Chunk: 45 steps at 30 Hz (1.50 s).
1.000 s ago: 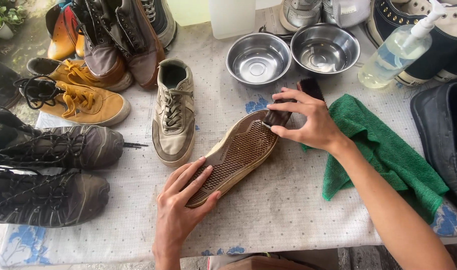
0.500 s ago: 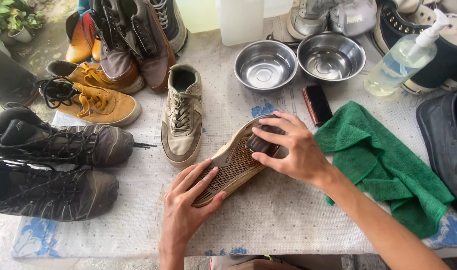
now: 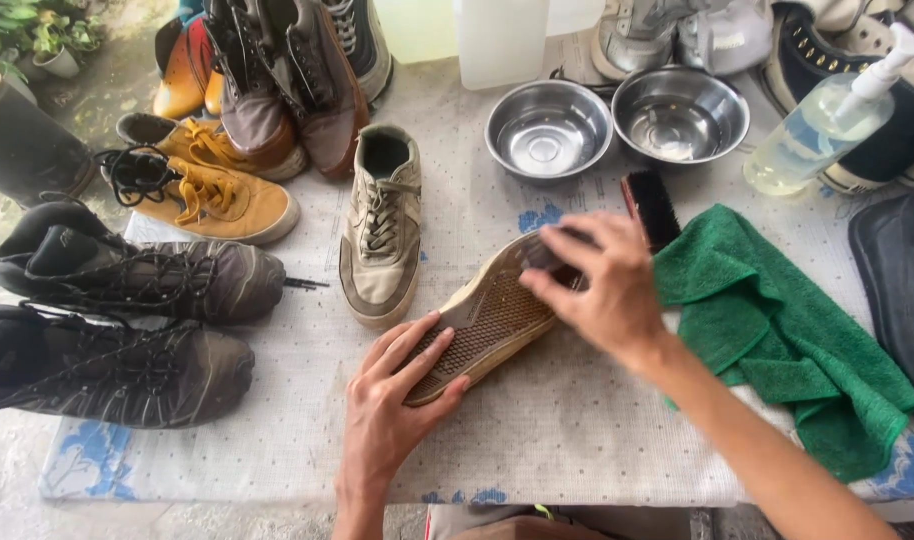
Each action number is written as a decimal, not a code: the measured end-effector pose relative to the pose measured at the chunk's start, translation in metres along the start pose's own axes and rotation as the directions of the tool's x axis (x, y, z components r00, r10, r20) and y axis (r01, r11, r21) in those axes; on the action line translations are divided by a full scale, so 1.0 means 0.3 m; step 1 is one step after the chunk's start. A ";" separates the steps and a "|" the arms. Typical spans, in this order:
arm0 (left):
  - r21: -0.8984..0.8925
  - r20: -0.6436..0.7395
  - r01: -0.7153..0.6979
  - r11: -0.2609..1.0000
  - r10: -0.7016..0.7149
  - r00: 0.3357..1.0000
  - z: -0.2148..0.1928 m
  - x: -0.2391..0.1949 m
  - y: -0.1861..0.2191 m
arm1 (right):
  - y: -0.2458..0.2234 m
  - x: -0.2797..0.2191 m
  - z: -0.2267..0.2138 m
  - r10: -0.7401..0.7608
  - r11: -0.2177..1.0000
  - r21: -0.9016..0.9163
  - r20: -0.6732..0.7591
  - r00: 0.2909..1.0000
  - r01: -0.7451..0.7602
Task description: The person scrubs the sole of a beige sneaker with a small brush dipped in water, then wipes the sole with a green cloth. The person holds the shoe steady with one hand while cleaning the textured sole with the other.
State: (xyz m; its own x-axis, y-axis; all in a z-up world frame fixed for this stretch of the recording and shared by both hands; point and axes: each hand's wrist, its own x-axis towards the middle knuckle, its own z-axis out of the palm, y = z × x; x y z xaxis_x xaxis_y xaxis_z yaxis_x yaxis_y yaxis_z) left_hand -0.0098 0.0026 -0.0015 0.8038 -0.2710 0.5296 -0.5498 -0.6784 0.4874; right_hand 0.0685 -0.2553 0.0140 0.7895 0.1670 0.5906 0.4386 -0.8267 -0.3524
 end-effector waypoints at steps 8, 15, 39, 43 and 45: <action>0.015 0.004 0.007 1.000 -0.007 1.000 0.013 -0.019 -0.019 | 0.005 0.003 0.016 0.030 0.993 0.109 0.099 0.995 -0.041; 0.032 -0.004 -0.014 0.999 0.014 1.000 0.011 -0.017 -0.016 | -0.103 -0.015 -0.009 -0.017 0.993 0.115 0.225 0.974 -0.009; 0.025 0.011 -0.019 1.000 0.018 1.000 0.022 -0.023 -0.029 | 0.032 0.081 -0.087 0.085 0.967 0.241 -0.001 0.996 -0.083; 0.019 -0.009 -0.052 0.998 0.052 0.999 0.009 -0.011 -0.010 | 0.117 0.189 -0.133 0.055 0.973 0.224 -0.022 0.998 -0.049; 0.048 -0.066 -0.122 0.991 0.125 0.990 0.000 0.000 0.002 | 0.144 0.249 -0.124 0.007 0.990 0.141 -0.038 0.999 -0.001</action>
State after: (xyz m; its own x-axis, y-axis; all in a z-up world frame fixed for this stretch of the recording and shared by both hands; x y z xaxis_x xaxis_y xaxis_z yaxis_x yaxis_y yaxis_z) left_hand -0.0101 0.0024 -0.0012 0.7118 -0.3082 0.6312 -0.6324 -0.6722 0.3850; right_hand 0.1304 -0.2985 0.0699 0.7756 0.1412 0.6153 0.4937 -0.7430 -0.4518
